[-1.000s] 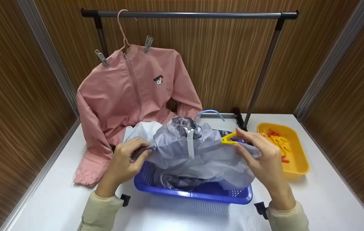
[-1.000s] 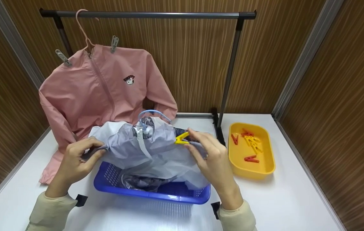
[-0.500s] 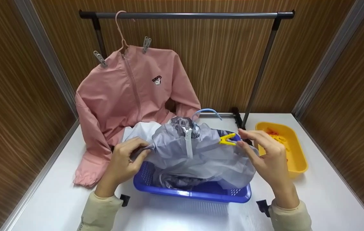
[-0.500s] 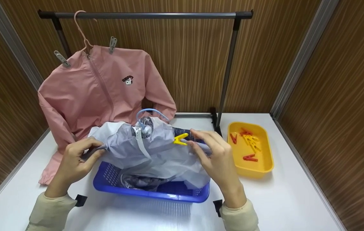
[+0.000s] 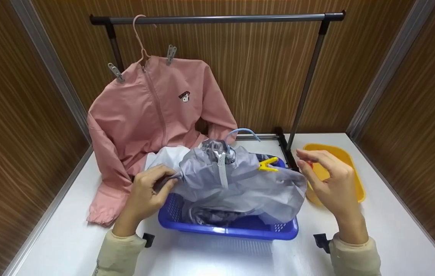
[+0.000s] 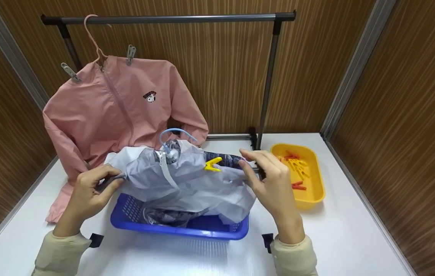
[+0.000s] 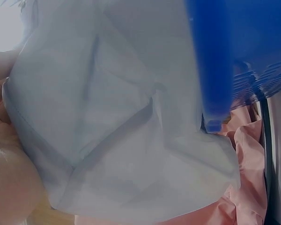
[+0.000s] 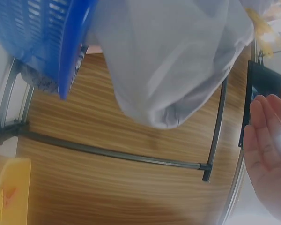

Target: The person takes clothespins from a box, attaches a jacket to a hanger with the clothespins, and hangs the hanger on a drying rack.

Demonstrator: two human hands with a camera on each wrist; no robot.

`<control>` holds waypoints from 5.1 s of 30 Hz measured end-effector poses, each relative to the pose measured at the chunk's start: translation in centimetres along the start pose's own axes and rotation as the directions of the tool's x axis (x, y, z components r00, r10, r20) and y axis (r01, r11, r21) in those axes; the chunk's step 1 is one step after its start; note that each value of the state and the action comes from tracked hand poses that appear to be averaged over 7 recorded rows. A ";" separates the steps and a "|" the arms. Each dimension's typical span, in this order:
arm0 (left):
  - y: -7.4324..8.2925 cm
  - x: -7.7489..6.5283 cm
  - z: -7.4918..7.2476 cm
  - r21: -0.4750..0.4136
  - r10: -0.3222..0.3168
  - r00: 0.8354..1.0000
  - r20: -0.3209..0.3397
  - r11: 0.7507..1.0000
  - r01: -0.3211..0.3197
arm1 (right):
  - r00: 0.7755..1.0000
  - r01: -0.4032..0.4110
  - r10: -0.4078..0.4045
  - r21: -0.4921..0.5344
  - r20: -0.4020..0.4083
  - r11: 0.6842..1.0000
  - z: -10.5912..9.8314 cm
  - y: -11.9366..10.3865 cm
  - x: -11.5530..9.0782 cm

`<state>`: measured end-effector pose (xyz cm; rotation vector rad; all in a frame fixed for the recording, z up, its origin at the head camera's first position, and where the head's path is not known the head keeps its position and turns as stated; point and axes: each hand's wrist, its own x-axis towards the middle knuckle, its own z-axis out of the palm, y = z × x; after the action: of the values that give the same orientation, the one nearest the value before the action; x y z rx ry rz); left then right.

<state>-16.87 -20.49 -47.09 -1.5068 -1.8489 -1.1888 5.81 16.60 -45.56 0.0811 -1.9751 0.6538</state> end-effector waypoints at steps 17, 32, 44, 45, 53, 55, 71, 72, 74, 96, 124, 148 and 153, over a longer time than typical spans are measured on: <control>-0.1 0.0 0.0 -0.002 -0.007 1.000 -0.003 1.000 0.007 | 0.986 -0.160 0.156 -0.077 -0.063 0.984 -3.9 3.4 0.1; -0.1 0.1 -0.3 0.014 -0.034 0.999 -0.003 0.999 0.034 | 0.774 -0.508 0.596 -0.354 0.213 0.785 -6.4 11.8 1.0; 0.1 -0.1 -0.4 -0.029 -0.092 0.995 0.034 0.995 0.093 | 0.348 -0.589 0.827 -0.583 0.441 0.559 -6.2 19.6 1.1; 0.1 -0.1 -0.5 -0.031 -0.094 0.995 0.040 0.995 0.095 | 0.314 -0.596 0.838 -0.595 0.446 0.540 -6.1 20.0 1.0; 0.1 0.5 -0.6 -0.044 -0.098 0.992 0.077 0.994 0.101 | 0.226 -0.628 0.874 -0.622 0.430 0.468 -4.9 22.1 0.5; 0.0 0.6 -0.6 -0.045 -0.092 0.993 0.078 0.994 0.096 | 0.227 -0.625 0.878 -0.628 0.422 0.464 -4.5 22.3 0.7; 0.1 1.0 -0.5 0.015 -0.012 0.996 0.088 1.000 0.011 | 0.239 -0.507 0.887 -0.728 0.396 0.462 -1.9 21.9 0.7; 0.0 1.0 -0.4 0.022 -0.010 0.996 0.084 1.000 0.008 | 0.223 -0.527 0.888 -0.716 0.402 0.457 -1.7 21.7 0.8; 0.0 1.0 -0.3 0.033 -0.005 0.997 0.078 0.999 0.003 | 0.214 -0.531 0.888 -0.714 0.407 0.456 -1.5 21.6 0.7; 0.1 0.7 0.2 0.063 -0.047 0.998 0.045 0.997 0.045 | 0.373 -0.423 0.859 -0.760 0.350 0.493 -1.0 23.3 -1.4; 0.6 0.6 0.2 0.062 -0.061 0.998 0.007 0.996 0.060 | 0.369 -0.596 0.857 -0.617 0.359 0.514 -2.8 22.8 0.1; 0.5 0.5 0.4 0.046 -0.104 0.994 -0.018 0.993 0.104 | 0.595 -0.536 0.713 -0.477 0.372 0.696 -4.0 17.9 3.1; 0.6 0.4 0.5 0.041 -0.103 0.994 -0.027 0.994 0.104 | 0.628 -0.514 0.679 -0.452 0.381 0.729 -4.2 16.5 3.4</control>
<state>-16.35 -19.86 -46.88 -1.3823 -1.9436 -1.2014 2.14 33.39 -48.00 -0.7154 -2.6487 0.8002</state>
